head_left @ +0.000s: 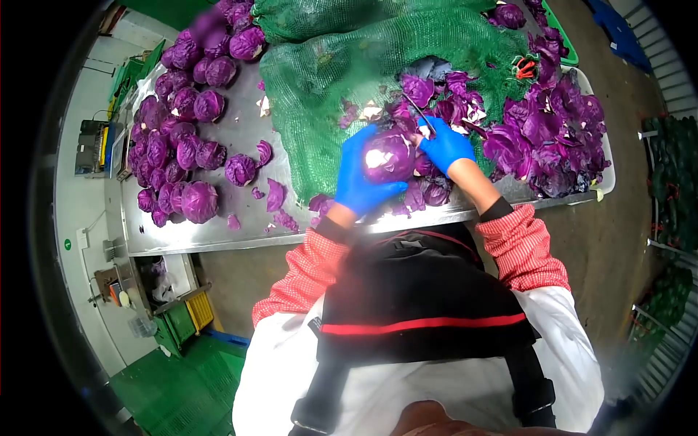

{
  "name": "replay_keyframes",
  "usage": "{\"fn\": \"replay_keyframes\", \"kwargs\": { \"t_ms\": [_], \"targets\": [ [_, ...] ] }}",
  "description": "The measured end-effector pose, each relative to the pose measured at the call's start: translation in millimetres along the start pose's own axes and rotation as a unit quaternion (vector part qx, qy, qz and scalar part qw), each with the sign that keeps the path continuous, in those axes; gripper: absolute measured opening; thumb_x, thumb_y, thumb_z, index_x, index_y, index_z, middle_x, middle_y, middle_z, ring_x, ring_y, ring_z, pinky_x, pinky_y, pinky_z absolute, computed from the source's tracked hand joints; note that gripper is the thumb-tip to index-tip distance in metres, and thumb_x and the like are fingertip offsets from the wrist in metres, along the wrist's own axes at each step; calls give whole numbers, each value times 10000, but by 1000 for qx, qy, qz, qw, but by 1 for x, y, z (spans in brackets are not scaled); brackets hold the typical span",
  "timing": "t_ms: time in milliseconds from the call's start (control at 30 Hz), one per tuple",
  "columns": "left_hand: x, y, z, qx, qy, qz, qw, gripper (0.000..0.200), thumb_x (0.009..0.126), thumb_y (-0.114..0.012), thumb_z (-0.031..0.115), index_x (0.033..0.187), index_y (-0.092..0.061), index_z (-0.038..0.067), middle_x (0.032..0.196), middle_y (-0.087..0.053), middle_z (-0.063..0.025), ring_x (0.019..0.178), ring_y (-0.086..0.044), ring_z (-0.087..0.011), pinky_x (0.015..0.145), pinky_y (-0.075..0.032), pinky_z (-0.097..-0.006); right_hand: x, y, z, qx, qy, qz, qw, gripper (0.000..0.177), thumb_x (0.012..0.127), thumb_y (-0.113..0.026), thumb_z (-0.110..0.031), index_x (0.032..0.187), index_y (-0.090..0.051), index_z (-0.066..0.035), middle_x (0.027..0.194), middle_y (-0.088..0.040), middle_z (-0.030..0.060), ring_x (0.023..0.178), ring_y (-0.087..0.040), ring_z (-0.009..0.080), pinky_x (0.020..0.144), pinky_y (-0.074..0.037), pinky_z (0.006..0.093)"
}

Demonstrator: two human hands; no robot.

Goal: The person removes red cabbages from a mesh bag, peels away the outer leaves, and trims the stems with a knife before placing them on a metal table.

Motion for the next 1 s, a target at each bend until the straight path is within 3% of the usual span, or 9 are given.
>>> {"fn": "replay_keyframes", "kwargs": {
  "t_ms": [100,200,367,433,533,700,833,900,1000],
  "targets": [
    [5,-6,4,-66,-18,-41,997,1020,552,-858,313,1359,-312,10,1359,-372,-140,1254,-379,-269,1061,-300,-373,-29,1,-44,321,-58,-189,926,629,828,-589,-490,1321,-434,-132,904,-647,102,738,-644,228,547,-503,347],
    [6,-9,0,-175,1,-23,984,974,602,-805,343,1377,-295,46,1299,-428,-160,1198,-423,-304,1011,-346,-400,-39,-2,-48,315,-48,-257,912,670,826,-609,-479,1332,-418,-83,896,-623,84,743,-619,156,490,-481,289],
    [-7,-24,-30,-215,153,-15,964,810,685,-791,302,1314,-352,41,1228,-497,-126,1130,-487,-230,968,-392,-374,-39,-11,-44,178,86,-178,964,739,831,-564,-515,1391,-330,-92,1311,-422,288,1186,-470,380,975,-389,416],
    [-8,-24,-30,-229,147,-1,962,804,674,-805,278,1302,-361,42,1212,-510,-119,1121,-495,-227,969,-398,-370,-44,-1,-52,93,126,-144,977,709,838,-551,-486,1398,-319,-118,1268,-469,293,1158,-500,395,949,-416,413],
    [-15,-30,-36,-255,175,-22,951,784,682,-800,266,1303,-371,54,1246,-480,-124,1142,-477,-237,972,-399,-368,-52,13,-65,97,176,-89,975,633,820,-569,-325,1388,-342,-164,865,-642,229,763,-653,333,684,-520,401],
    [-20,-31,-48,-373,203,-23,905,754,707,-774,254,1313,-369,62,1255,-467,-124,1161,-459,-235,977,-394,-379,-63,37,-77,-6,84,-93,992,556,779,-585,-205,1319,-454,-207,900,-645,207,747,-657,297,669,-528,373],
    [-12,-23,-37,-451,182,-28,874,739,736,-745,268,1334,-356,78,1258,-463,-123,1160,-457,-240,972,-403,-380,-54,35,-46,311,37,-50,948,477,777,-582,-149,1249,-522,-177,959,-644,193,799,-651,305,675,-527,371],
    [-9,-17,-17,-522,182,-25,833,717,762,-717,281,1343,-344,88,1275,-445,-122,1155,-460,-244,967,-412,-373,-43,38,-14,92,-6,-23,995,454,807,-575,-194,1255,-509,-153,973,-638,179,794,-639,321,665,-515,388],
    [5,8,-6,-327,130,16,936,786,712,-763,243,1347,-325,92,1294,-420,-128,1184,-435,-244,972,-409,-378,-46,31,6,-74,49,38,995,574,827,-584,-395,1337,-419,-189,873,-640,188,764,-613,381,667,-481,429]
  ]
}}
Point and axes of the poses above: each hand's wrist, its own x-axis towards the middle knuckle, its own y-axis out of the back of the hand, z = x × y, the point moved 10 cm from there along x, towards the middle knuckle
